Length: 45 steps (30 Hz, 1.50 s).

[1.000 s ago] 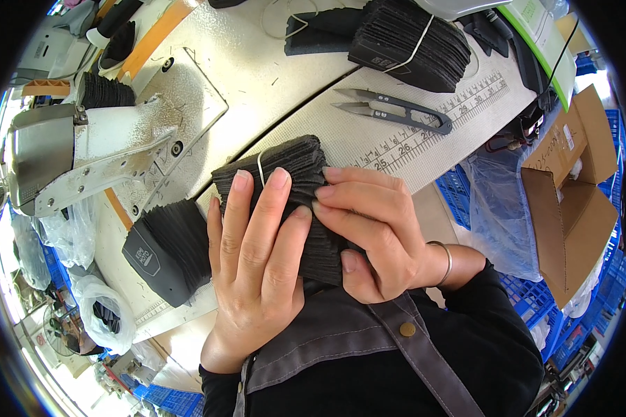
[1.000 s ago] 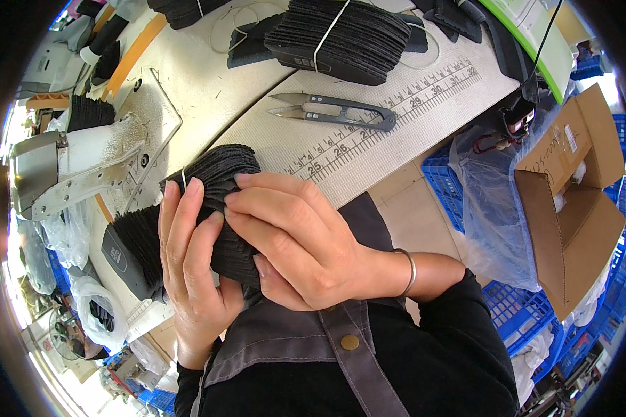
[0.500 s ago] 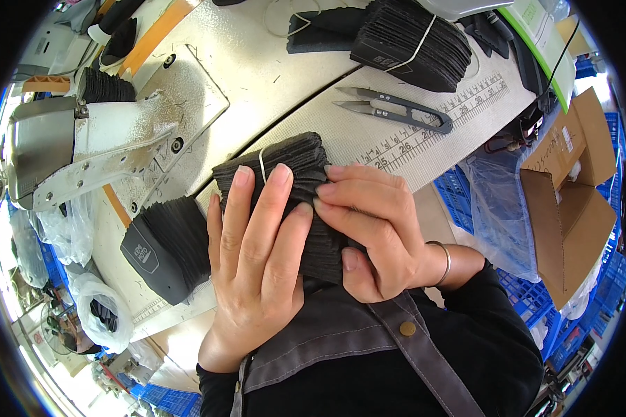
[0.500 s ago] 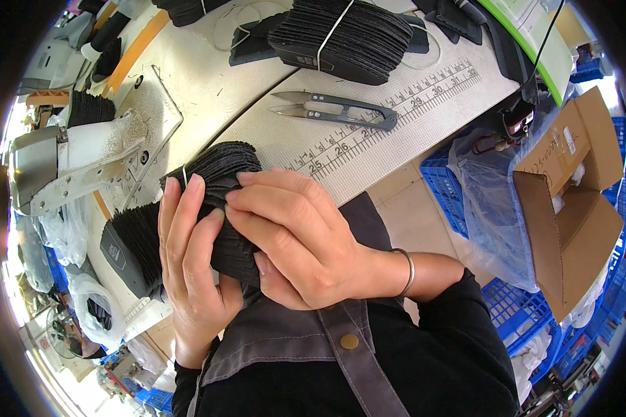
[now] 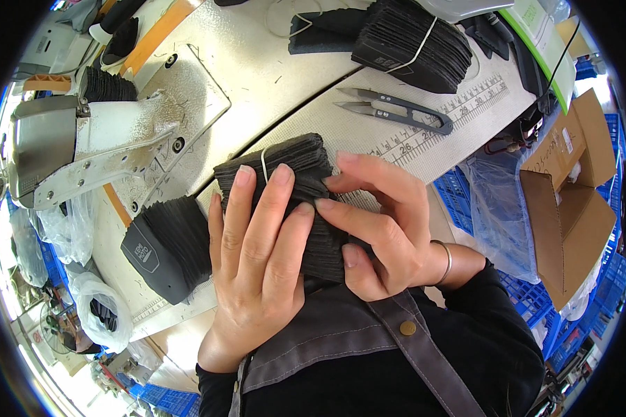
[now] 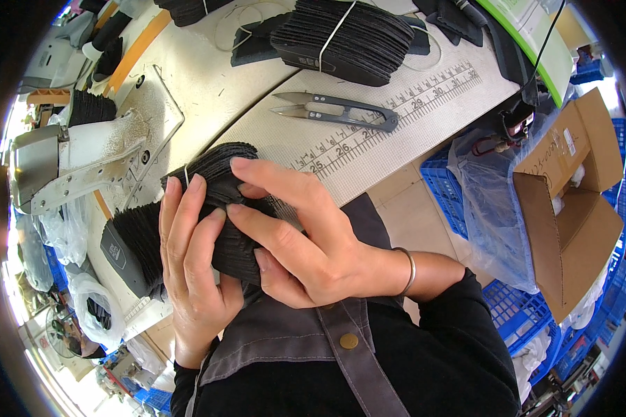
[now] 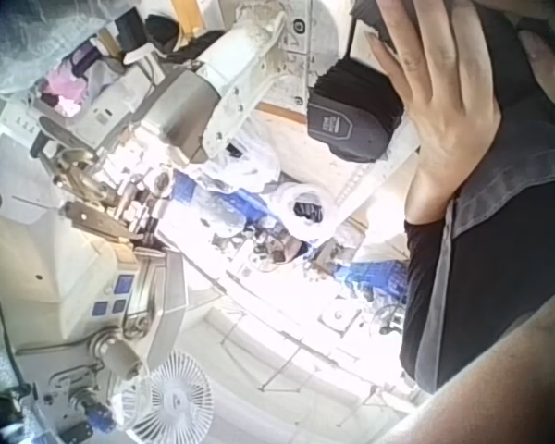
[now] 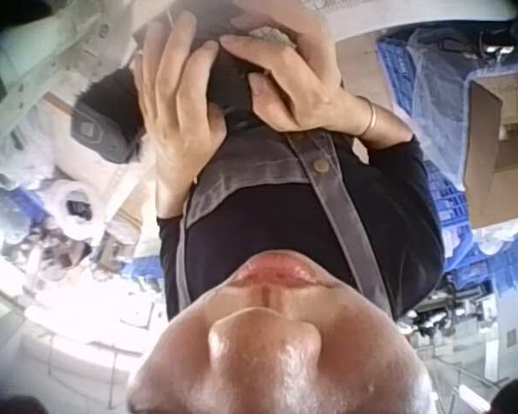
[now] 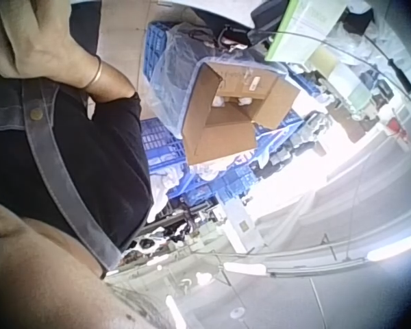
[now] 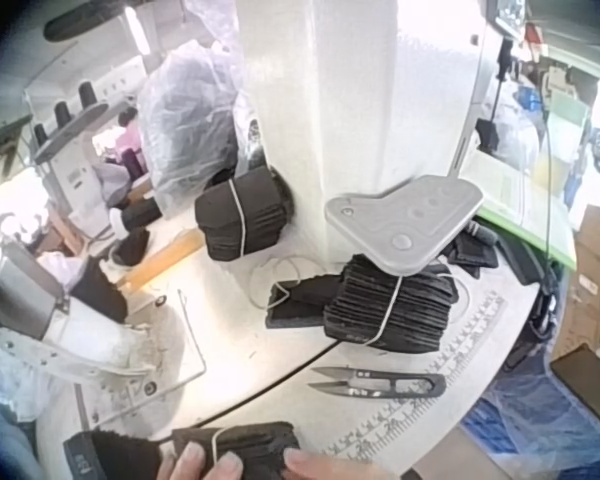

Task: Manually sorting and stacking small black shoe components from a bundle.

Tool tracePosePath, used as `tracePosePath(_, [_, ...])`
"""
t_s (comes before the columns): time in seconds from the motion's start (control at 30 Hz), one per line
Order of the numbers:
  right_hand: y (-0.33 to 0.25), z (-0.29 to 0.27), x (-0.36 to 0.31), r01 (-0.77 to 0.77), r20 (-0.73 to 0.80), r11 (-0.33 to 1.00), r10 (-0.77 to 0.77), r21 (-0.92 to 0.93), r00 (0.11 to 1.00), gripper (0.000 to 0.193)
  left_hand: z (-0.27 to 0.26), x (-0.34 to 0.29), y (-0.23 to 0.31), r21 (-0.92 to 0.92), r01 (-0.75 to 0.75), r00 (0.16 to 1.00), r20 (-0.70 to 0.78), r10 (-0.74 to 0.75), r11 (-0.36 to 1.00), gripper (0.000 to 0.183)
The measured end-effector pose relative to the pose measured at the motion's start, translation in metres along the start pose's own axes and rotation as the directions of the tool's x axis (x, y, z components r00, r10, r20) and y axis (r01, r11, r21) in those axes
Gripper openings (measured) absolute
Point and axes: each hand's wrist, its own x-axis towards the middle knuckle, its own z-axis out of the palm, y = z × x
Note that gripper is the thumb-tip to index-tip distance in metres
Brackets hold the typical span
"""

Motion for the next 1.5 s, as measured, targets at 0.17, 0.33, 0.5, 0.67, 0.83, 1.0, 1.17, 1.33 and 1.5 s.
tracePosePath(0.17, [0.000,0.000,-0.002,-0.008,0.022,1.000,0.008,-0.001,1.000,0.047,-0.001,0.000,-0.001,-0.007,-0.008,1.000,0.013,0.008,1.000,0.028])
tracePosePath(0.33, [-0.003,0.000,-0.001,-0.016,0.023,1.000,0.017,-0.024,1.000,0.047,-0.001,0.000,-0.002,-0.007,-0.011,1.000,0.019,0.011,1.000,0.028])
tracePosePath(0.5, [-0.002,0.003,-0.004,-0.025,-0.015,1.000,0.025,-0.004,1.000,0.047,0.000,0.000,-0.002,0.006,-0.016,1.000,0.008,0.016,1.000,0.027])
tracePosePath(0.67, [0.000,0.002,-0.004,-0.007,0.006,1.000,0.007,-0.013,1.000,0.046,-0.001,0.000,0.000,0.007,-0.008,1.000,0.007,0.007,1.000,0.026])
tracePosePath(0.83, [-0.001,0.002,-0.004,-0.001,0.003,0.999,0.001,-0.036,1.000,0.046,0.000,0.000,0.000,0.011,-0.008,1.000,0.003,0.008,1.000,0.025])
tracePosePath(1.0, [-0.001,0.002,-0.004,-0.001,0.003,0.999,0.001,-0.048,1.000,0.045,-0.001,0.001,0.001,0.019,-0.004,1.000,0.005,0.004,1.000,0.024])
tracePosePath(1.17, [0.000,0.004,-0.003,0.010,-0.028,0.999,-0.011,-0.035,1.000,0.044,0.001,0.001,-0.001,0.013,-0.015,1.000,0.001,0.015,1.000,0.024])
tracePosePath(1.33, [0.000,0.003,-0.001,0.028,-0.005,0.994,-0.029,-0.106,1.000,0.042,-0.001,0.001,0.001,0.013,0.007,1.000,0.013,-0.007,1.000,0.024])
tracePosePath(1.5, [0.005,0.009,-0.006,0.051,-0.027,0.998,-0.050,0.041,0.998,0.033,-0.001,0.001,0.001,0.004,0.011,1.000,0.015,-0.011,1.000,0.024])
